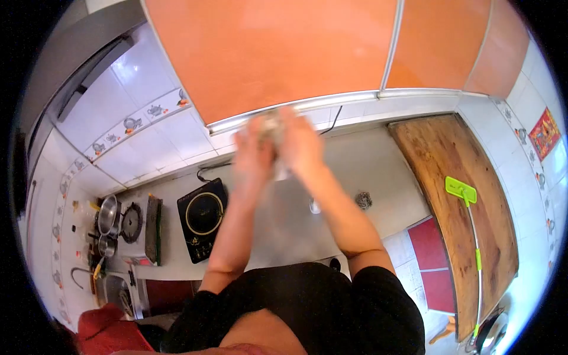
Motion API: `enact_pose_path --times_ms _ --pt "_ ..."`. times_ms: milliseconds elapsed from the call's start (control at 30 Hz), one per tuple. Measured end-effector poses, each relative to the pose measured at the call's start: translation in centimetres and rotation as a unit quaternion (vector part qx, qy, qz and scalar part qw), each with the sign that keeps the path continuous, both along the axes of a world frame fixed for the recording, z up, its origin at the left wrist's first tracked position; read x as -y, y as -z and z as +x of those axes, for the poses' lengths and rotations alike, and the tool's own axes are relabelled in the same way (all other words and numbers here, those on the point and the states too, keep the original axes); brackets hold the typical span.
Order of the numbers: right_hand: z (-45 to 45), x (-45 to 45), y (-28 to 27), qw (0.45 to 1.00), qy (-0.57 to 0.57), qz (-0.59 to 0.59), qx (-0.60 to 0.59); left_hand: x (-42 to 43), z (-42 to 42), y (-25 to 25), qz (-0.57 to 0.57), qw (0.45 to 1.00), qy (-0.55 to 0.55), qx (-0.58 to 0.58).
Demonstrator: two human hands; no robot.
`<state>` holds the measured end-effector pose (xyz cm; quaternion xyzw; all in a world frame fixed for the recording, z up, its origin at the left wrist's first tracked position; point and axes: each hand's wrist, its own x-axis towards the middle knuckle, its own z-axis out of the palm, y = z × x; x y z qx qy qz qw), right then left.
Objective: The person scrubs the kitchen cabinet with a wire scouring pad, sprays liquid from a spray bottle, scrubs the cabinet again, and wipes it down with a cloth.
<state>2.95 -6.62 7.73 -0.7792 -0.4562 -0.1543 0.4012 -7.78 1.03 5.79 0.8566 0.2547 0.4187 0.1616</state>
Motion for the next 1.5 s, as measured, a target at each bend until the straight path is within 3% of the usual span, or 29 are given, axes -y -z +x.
enact_pose_path --times_ms 33,67,133,200,267,433,633,733,900,967,1033,1100,1167,1200,1367,1433,1500 --pt "-2.4 -1.0 -1.3 0.995 -0.035 -0.089 -0.042 -2.5 -2.1 1.2 0.064 0.997 -0.003 0.034" --pt "-3.5 -3.5 1.0 0.995 -0.095 0.009 0.007 -3.9 -4.2 1.4 0.1 0.992 -0.071 0.009" --pt "-6.9 -4.0 -2.5 0.975 -0.165 -0.092 -0.119 -2.8 -6.9 -0.4 -0.068 0.986 -0.135 0.07" --pt "-6.8 -3.7 -3.1 0.969 -0.181 -0.13 -0.101 -2.1 -7.3 -1.1 -0.093 0.984 -0.136 0.061" --pt "-4.6 -3.4 -2.1 0.971 -0.191 -0.138 0.025 -1.3 -6.4 -1.2 -0.087 0.984 -0.135 0.071" --pt "4.1 0.7 -0.6 0.975 -0.098 -0.016 0.196 3.1 0.4 -0.6 0.021 0.991 -0.121 0.051" --pt "17.6 10.8 0.0 0.983 -0.036 -0.048 0.172 10.3 14.2 -1.2 -0.015 1.0 -0.01 0.019" --pt "23.6 14.9 0.1 0.975 0.013 -0.126 0.183 15.2 21.6 -2.0 -0.102 0.995 -0.014 -0.009" --pt "32.0 18.9 0.9 0.979 0.064 -0.115 0.152 18.8 30.1 -1.0 -0.067 0.997 0.027 0.015" --pt "32.4 18.9 1.7 0.991 0.061 -0.083 0.082 19.4 30.8 -1.2 -0.052 0.996 0.062 0.023" --pt "31.5 18.3 2.3 0.999 0.042 -0.018 -0.017 18.9 30.0 -0.7 -0.043 0.999 0.026 0.015" --pt "28.5 17.1 0.9 0.993 -0.028 -0.037 -0.111 17.9 27.8 -0.7 -0.04 0.998 -0.046 -0.014" --pt "25.6 14.1 1.9 0.994 -0.086 -0.058 -0.044 14.4 23.9 1.2 0.116 0.987 -0.09 0.064" --pt "23.7 12.6 1.3 0.995 -0.078 -0.061 -0.033 14.6 21.7 0.1 0.003 0.991 -0.119 0.058" --pt "25.0 13.4 -0.1 0.993 -0.058 -0.093 0.042 15.4 21.7 -0.6 -0.048 0.992 -0.085 0.073" --pt "27.9 16.2 0.1 0.995 -0.041 -0.074 0.05 16.6 24.1 -0.2 -0.015 0.998 -0.031 0.05" --pt "29.5 17.6 0.3 0.997 0.021 -0.064 0.044 17.8 26.5 -0.6 -0.06 0.998 0.021 0.031"
